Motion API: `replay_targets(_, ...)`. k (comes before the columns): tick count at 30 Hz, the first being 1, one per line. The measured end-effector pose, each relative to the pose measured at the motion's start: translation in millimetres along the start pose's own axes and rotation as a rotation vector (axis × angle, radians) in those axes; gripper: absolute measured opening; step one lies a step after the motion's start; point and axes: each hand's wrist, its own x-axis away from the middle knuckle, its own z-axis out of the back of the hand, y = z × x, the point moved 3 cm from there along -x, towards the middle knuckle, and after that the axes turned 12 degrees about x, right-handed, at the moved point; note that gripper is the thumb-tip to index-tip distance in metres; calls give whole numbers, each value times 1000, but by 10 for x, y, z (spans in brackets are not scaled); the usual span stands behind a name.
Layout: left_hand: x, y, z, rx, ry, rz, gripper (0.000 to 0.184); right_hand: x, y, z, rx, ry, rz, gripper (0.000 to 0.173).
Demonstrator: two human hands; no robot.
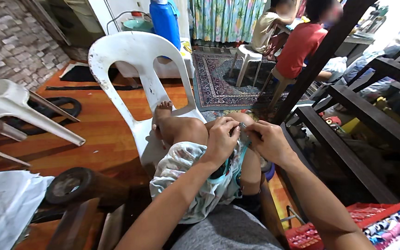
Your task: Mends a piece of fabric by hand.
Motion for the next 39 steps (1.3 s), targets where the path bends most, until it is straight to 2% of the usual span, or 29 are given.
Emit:
replay_targets(14, 42, -30, -50, 0, 24, -60, 12, -12, 17, -25, -21, 45, 32, 13)
replay_targets(21, 72, -10, -98, -81, 28, -154, 14, -23, 11, -62, -25, 100, -11, 13)
replay_targets(27, 39, -31, -69, -97, 41, -157, 15, 30, -35, -86, -65, 116, -64, 17)
replay_targets(33, 39, -8, -93, -139, 20, -195, 15, 39, -36, -130, -105, 257, -80, 24)
replay_targets(39, -26, -39, 12, -170, 19, -162, 15, -175, 46, 85, -51, 281, -50, 20)
